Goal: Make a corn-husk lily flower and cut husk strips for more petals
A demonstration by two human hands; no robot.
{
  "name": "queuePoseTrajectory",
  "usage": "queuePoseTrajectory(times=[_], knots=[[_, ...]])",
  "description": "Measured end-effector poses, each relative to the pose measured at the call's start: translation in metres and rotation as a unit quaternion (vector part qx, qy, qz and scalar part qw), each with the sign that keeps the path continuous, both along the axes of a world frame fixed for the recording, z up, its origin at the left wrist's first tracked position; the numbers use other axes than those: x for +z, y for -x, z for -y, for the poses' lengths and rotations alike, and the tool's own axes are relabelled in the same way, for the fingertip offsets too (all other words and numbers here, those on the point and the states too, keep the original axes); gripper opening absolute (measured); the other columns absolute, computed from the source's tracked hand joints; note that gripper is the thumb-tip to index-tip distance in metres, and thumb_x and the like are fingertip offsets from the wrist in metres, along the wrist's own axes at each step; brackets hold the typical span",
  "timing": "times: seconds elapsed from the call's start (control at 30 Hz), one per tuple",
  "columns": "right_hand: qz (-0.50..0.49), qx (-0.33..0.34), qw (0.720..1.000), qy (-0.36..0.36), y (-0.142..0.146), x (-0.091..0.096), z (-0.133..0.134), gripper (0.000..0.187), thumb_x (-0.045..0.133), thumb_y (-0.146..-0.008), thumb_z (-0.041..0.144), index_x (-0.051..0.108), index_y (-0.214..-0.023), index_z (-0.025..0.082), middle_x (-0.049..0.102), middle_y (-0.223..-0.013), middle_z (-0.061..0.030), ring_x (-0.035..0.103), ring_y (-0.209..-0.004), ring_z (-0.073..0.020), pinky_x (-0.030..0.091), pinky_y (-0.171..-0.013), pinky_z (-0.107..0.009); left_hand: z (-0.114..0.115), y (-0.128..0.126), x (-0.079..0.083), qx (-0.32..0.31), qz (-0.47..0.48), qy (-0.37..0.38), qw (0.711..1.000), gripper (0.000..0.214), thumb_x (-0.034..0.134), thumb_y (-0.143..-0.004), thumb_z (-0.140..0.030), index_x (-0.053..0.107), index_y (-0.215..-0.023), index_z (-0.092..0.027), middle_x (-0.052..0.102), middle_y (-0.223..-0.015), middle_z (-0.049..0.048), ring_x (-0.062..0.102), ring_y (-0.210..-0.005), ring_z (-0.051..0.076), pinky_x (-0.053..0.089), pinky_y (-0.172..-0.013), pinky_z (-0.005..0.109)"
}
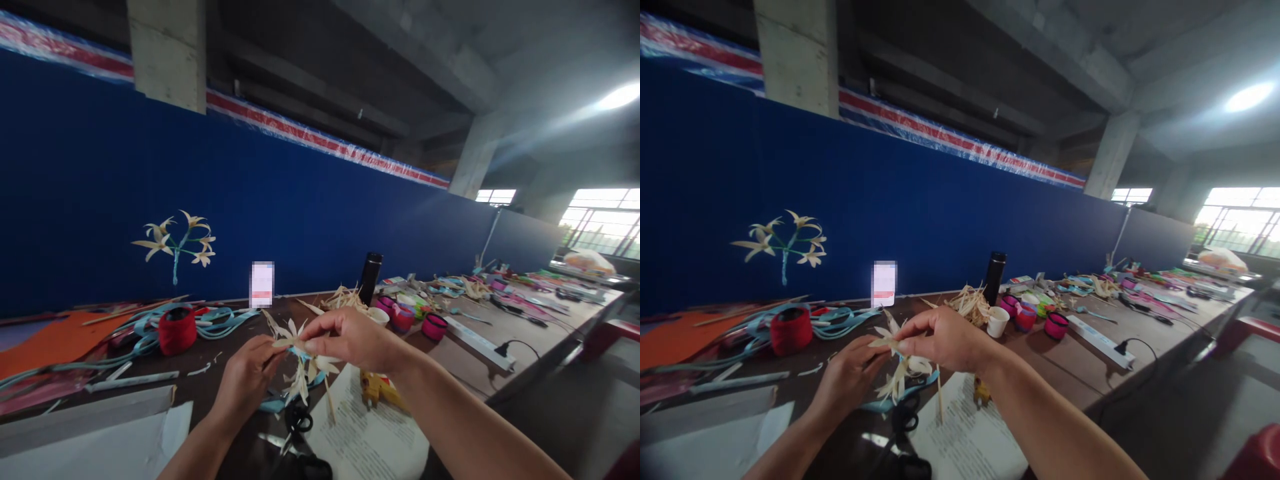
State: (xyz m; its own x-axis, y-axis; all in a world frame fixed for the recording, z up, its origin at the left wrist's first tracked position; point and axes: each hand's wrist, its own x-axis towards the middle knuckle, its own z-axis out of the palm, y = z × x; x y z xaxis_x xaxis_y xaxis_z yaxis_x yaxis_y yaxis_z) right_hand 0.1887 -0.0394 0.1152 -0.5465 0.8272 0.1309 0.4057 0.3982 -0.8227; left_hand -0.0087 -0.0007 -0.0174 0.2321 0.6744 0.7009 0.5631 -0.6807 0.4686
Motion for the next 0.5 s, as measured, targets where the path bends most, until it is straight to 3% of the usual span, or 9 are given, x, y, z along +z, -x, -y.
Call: queuePoseTrajectory(times=[0.17,0.37,0.43,0.5], knots=[[-0.019,-0.011,1.0,0.015,0.002,0.0,0.001,0.021,0.068,-0.074,0.03,0.071,-0.093,0.023,0.066,-0.079,-0.001,0.054,-0.064,-0.0109,0.041,-0.059,-0.024,-0.002,0.0,-0.002,-0.006,0.008,0.012,1.0,0.02,0.051,-0.085,-0.032,0.069,-0.085,-0.025,0.066,-0.085,0.002,0.062,-0.078,0.014,0.048,-0.07,0.023],[-0.091,-0.07,0.993,0.019,0.0,0.006,0.006,0.034,0.061,-0.079,0.045,0.068,-0.1,0.02,0.06,-0.069,-0.0011,0.045,-0.05,-0.0075,0.037,-0.046,-0.021,-0.004,-0.002,-0.004,-0.01,0.083,0.033,0.996,0.017,0.056,-0.082,-0.032,0.071,-0.087,-0.025,0.069,-0.087,0.0021,0.063,-0.084,0.015,0.048,-0.077,0.025],[-0.156,-0.121,0.98,-0.018,-0.003,0.002,0.004,0.037,0.058,-0.081,0.048,0.066,-0.103,0.019,0.062,-0.076,-0.0033,0.044,-0.048,-0.0058,0.034,-0.043,-0.019,-0.004,-0.003,-0.002,-0.032,0.113,0.043,0.992,0.017,0.056,-0.082,-0.03,0.071,-0.086,-0.023,0.068,-0.084,0.0029,0.063,-0.08,0.015,0.048,-0.074,0.024],[-0.248,-0.199,0.946,-0.071,-0.005,-0.009,-0.001,0.036,0.057,-0.081,0.048,0.066,-0.1,0.019,0.062,-0.079,-0.0033,0.038,-0.044,-0.0036,0.027,-0.039,-0.018,-0.004,-0.004,0.001,-0.035,0.148,0.057,0.987,0.016,0.057,-0.081,-0.029,0.07,-0.081,-0.02,0.067,-0.079,0.0029,0.062,-0.073,0.014,0.048,-0.067,0.022]])
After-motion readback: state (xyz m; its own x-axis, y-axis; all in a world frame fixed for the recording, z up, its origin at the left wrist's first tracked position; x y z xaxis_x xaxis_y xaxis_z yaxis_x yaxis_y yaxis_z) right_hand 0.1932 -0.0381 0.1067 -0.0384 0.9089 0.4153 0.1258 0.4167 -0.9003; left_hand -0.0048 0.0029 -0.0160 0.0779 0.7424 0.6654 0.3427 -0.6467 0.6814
